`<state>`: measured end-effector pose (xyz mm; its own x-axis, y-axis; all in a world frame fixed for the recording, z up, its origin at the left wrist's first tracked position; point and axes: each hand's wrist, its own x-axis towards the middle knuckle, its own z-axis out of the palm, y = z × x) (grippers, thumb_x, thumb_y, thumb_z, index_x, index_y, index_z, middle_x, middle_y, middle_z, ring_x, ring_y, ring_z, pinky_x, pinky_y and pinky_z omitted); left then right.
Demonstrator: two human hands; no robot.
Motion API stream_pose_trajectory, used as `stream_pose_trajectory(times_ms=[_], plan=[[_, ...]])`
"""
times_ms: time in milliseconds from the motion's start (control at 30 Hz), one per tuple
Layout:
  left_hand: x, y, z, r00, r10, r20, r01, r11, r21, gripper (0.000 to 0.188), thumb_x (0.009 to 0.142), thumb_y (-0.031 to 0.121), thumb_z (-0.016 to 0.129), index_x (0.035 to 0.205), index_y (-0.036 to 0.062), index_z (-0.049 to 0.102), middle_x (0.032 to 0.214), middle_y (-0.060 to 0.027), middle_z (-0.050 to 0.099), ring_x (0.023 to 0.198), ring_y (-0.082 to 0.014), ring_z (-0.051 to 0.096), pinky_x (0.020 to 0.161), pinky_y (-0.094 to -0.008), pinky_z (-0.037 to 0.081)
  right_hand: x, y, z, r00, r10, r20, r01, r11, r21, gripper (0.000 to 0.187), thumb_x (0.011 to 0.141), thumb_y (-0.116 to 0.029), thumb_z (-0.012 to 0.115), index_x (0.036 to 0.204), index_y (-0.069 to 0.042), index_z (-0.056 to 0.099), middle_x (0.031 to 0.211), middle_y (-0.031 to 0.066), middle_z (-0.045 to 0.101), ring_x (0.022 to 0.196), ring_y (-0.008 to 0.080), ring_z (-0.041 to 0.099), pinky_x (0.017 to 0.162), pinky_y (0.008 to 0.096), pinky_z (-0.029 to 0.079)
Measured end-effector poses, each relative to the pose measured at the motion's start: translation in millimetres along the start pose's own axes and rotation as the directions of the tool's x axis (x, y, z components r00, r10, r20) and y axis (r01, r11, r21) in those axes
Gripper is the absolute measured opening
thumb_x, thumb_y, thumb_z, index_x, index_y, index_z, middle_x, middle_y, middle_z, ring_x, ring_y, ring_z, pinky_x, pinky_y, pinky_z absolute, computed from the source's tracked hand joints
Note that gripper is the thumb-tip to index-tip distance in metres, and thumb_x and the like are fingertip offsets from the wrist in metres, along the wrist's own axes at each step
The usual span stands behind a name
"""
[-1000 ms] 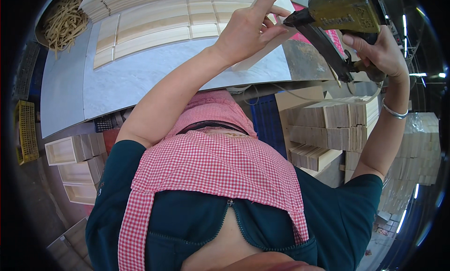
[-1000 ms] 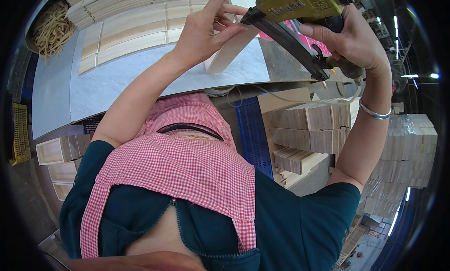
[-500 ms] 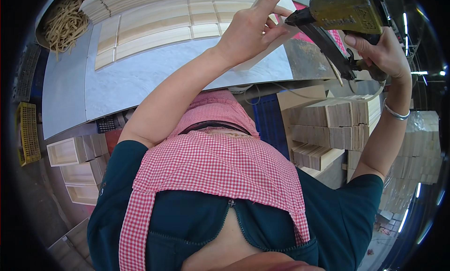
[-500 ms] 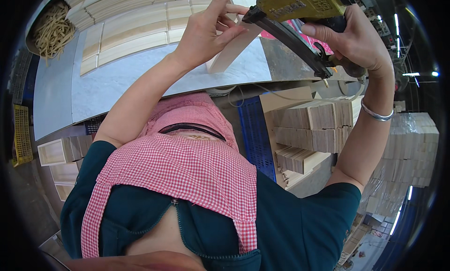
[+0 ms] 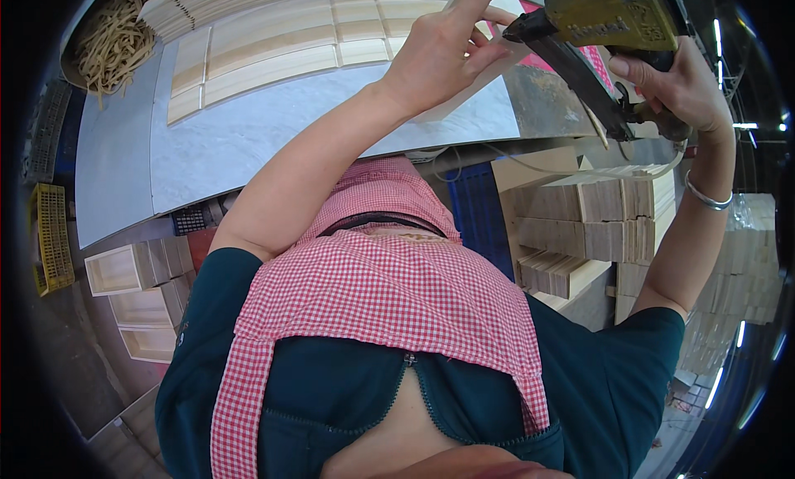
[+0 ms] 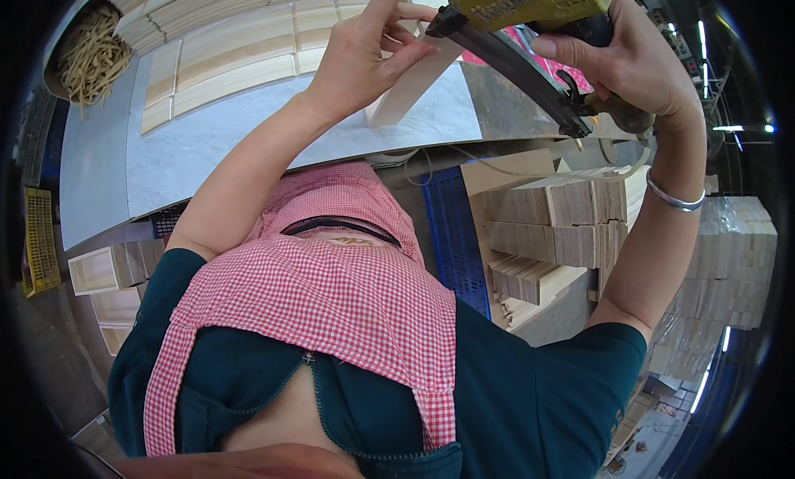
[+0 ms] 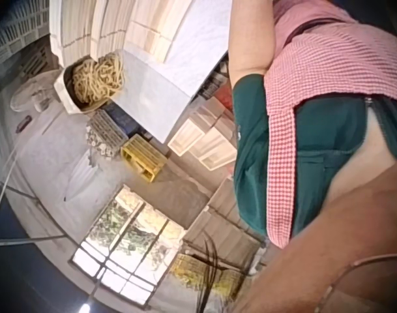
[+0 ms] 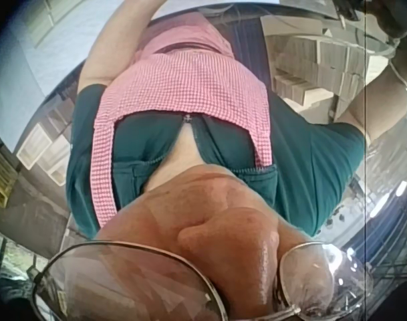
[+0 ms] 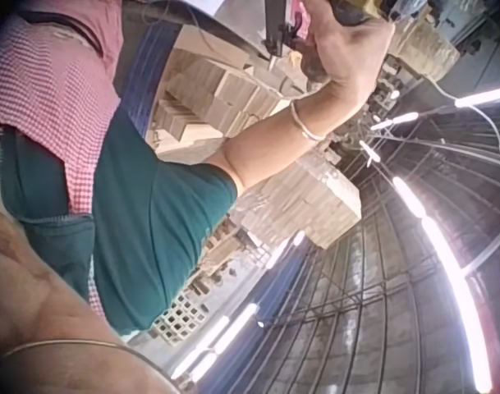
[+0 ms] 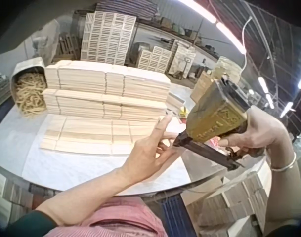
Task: Assemble wooden boxes by applying glue and using a nail gun.
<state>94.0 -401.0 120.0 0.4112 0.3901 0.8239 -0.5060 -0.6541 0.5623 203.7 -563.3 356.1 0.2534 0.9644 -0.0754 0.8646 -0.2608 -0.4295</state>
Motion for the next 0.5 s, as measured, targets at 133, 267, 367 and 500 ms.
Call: stream_pose_trajectory(times_ms=[133,267,367,500], plan=[[-1.0,1.8,0.0,1.000,-0.024,-0.005,0.024,1.000,-0.014,0.089,0.086,0.002,0.074,0.159,0.0054,0.023,0.109,-0.0099,0.073,0.069,-0.0184,0.067,0.061,-0.0276,0.055,-0.1,-2.7,0.0,1.000,-0.018,-0.013,0.017,0.996,-0.084,0.033,0.088,-0.026,0.081,0.094,0.003,0.067,0.056,0.0013,0.057,0.039,0.0078,0.044,0.035,0.0208,0.035],[-3.5,9.5,-1.1,0.999,-0.033,-0.010,0.033,0.999,-0.006,0.091,0.086,0.001,0.073,0.160,0.0054,0.020,0.111,-0.0104,0.072,0.071,-0.0185,0.067,0.063,-0.0277,0.056,-2.6,-0.2,-3.6,0.999,-0.051,0.016,0.052,0.996,-0.073,0.030,0.090,-0.024,0.079,0.093,0.002,0.067,0.055,0.0003,0.055,0.039,0.0074,0.042,0.035,0.0207,0.034],[-9.3,11.8,-8.6,0.994,0.037,-0.107,-0.034,0.999,0.028,0.085,0.085,-0.002,0.072,0.157,0.0038,0.027,0.116,-0.0102,0.070,0.075,-0.0160,0.067,0.064,-0.0264,0.055,-5.4,26.7,-21.4,0.983,-0.098,-0.154,0.085,0.992,-0.089,0.035,0.090,-0.028,0.079,0.097,0.003,0.066,0.056,0.0020,0.057,0.035,0.0095,0.041,0.033,0.0208,0.033],[-26.1,10.4,-50.6,0.965,-0.143,-0.219,0.125,0.988,-0.095,0.068,0.083,0.003,0.075,0.143,0.0022,0.042,0.119,-0.0123,0.067,0.086,-0.0184,0.066,0.073,-0.0303,0.055,19.0,77.5,-19.5,0.956,0.027,-0.294,-0.061,0.992,-0.107,0.036,0.091,-0.032,0.077,0.097,0.002,0.065,0.060,0.0020,0.057,0.039,0.0099,0.042,0.037,0.0208,0.034]])
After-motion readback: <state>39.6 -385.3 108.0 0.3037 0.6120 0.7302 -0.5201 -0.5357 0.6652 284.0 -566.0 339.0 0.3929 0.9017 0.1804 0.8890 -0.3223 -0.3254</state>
